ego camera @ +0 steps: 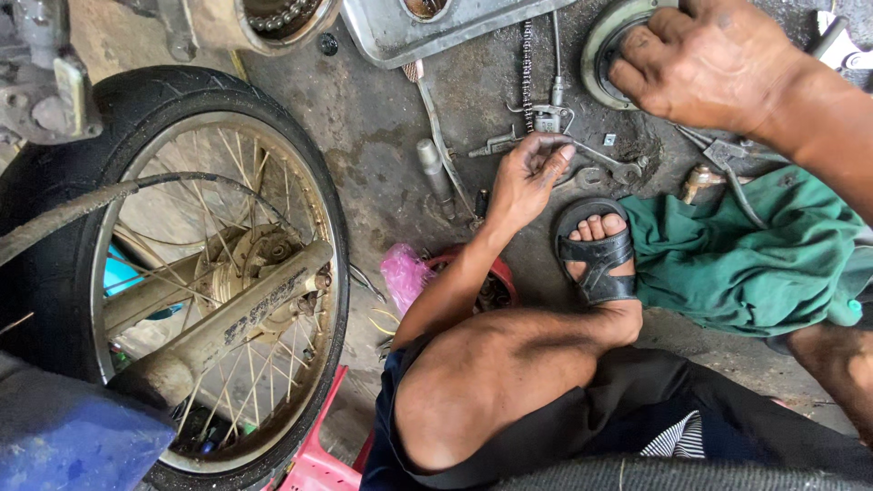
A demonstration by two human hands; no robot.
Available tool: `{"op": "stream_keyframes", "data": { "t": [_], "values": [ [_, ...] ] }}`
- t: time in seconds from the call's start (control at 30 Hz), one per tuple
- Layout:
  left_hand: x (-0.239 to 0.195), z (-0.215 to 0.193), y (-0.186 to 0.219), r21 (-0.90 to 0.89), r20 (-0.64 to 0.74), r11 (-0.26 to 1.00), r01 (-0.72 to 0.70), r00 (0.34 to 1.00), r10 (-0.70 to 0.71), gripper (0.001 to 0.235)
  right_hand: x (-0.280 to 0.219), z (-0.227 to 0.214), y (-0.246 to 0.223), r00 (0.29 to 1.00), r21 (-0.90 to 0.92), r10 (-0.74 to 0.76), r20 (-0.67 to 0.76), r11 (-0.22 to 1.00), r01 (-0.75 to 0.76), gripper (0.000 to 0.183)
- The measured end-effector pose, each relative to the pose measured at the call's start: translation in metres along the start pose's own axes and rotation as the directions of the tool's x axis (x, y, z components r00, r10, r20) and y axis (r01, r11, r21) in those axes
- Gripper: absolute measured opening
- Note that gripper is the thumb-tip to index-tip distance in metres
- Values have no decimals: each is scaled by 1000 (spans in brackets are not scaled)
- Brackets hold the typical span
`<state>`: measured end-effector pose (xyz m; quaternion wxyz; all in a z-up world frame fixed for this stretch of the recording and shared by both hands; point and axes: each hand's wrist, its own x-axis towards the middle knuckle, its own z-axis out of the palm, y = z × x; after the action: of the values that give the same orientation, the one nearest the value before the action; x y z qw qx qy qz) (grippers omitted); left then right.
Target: The person works on a motorcycle brake assembly, repeatedly inserting and adjusting small metal components into the hub using both hands. They handle a brake drum, springs, and pins, occasionally picking up and placing down tools and parts on the floor.
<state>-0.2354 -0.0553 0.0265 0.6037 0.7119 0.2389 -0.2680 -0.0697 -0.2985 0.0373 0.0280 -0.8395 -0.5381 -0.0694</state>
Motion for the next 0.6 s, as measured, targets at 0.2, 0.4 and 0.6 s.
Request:
{"op": "stream_keyframes", "data": {
  "t": [0.2, 0.4, 0.6],
  "values": [
    [-1, 1, 7, 33, -16, 999, -13, 1000, 13, 20, -4, 0, -3, 998, -13, 44, -42, 999, -44, 22],
    [-4, 3, 20, 60, 9, 998, 11, 1000, -12, 24, -9, 10, -2, 991, 56, 101, 83, 993, -106, 5],
    [-3, 7, 21, 94, -7, 995, 25, 1000, -25, 26, -16, 8, -6, 987, 31, 157, 25, 987, -158, 8]
  ]
}}
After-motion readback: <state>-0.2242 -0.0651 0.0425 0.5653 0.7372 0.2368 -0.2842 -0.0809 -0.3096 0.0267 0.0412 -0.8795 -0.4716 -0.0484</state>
